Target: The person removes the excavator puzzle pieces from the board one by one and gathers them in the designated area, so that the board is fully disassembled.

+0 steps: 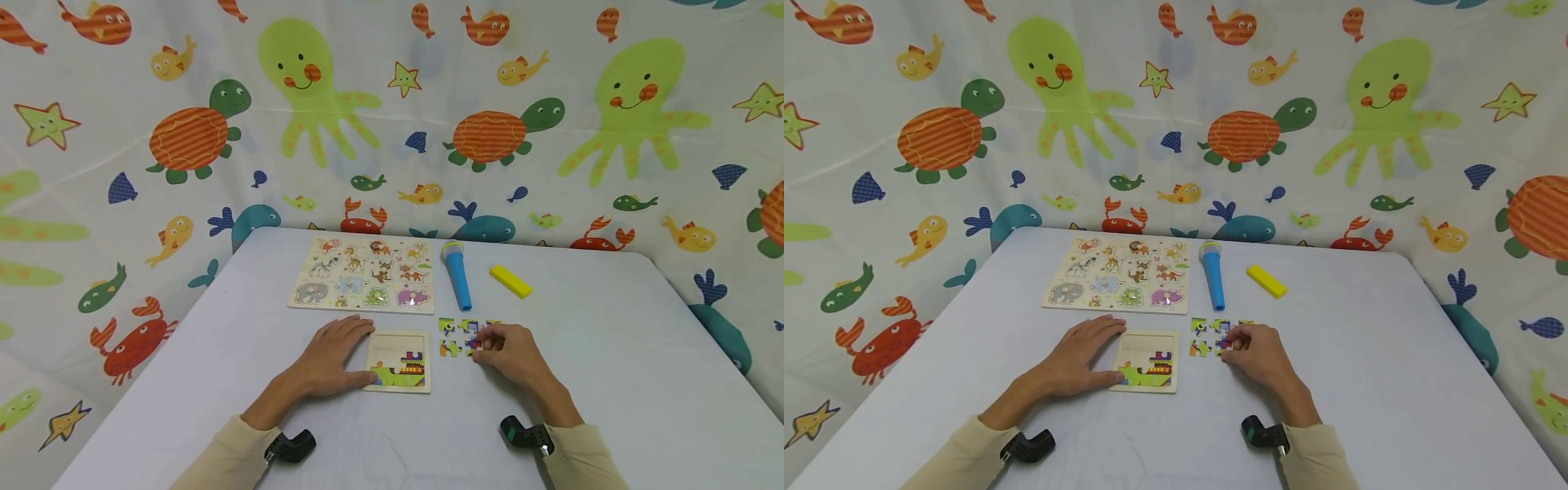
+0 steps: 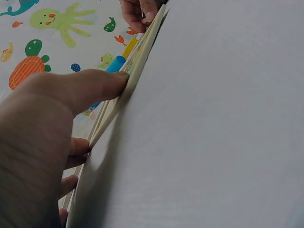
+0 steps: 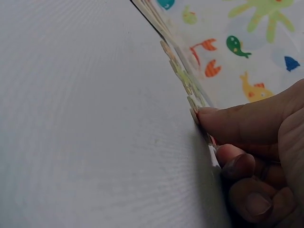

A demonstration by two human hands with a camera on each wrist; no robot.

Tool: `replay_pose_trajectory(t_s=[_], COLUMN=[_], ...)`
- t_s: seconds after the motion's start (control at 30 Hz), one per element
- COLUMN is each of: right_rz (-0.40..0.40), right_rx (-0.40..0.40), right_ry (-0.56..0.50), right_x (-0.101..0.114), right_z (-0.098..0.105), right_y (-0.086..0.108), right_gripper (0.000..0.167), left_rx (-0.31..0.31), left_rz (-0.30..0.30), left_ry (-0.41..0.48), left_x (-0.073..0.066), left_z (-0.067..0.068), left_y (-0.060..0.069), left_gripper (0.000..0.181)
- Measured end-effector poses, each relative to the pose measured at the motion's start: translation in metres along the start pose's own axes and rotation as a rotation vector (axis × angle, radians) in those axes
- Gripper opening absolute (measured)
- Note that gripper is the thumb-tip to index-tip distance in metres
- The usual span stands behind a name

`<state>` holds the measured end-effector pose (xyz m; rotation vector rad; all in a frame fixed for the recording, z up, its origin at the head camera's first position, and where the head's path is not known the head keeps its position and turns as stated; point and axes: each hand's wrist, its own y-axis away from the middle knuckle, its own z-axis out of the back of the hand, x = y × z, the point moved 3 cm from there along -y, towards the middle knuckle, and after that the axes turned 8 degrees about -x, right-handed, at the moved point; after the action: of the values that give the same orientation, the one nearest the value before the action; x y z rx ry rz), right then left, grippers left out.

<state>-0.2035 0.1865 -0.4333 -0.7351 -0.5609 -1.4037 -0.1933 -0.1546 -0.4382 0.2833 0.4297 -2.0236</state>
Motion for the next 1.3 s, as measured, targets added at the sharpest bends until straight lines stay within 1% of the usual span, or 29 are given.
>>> replay_pose_trajectory(t_s=[0.37,0.53,0.73,0.93,1.1,1.17,1.3], right_rz=[0.007,0.002,0.019,0.057,0.121,0.150,0.179], right_rx=[0.012,0.029,0.018,-0.011,-0.041,-0.036,-0.007], right_ry=[0.030,0.047,0.043,0.022,-0.001,-0.010,-0.030], right_x=[-0.002,-0.004,-0.001,0.009,0.023,0.030,0.041], right_z=[0.002,0.002,0.002,-0.002,-0.008,-0.011,-0.020], right_y=[0.000,0.000,0.002,0.002,0.003,0.004,0.006], right_gripper=[0.018,0.018,0.020,0.020,0.020,0.020,0.020], left_rx=[0.011,0.022,0.017,0.002,-0.001,-0.002,-0.003], left_rz=[0.005,0.016,0.003,-0.002,0.000,-0.003,-0.004], left_ry=[-0.004,0.007,0.004,-0.002,-0.005,-0.004,0.003], left_x=[-0.001,-0.001,0.000,0.001,0.001,0.001,0.000], left_z=[-0.003,-0.005,-0.006,-0.003,-0.001,-0.001,0.000], left_y=[-0.002,-0.002,-0.002,-0.001,0.000,0.000,0.001], left_gripper=[0.087,0.087,0.087,0.088,0.088,0.088,0.087])
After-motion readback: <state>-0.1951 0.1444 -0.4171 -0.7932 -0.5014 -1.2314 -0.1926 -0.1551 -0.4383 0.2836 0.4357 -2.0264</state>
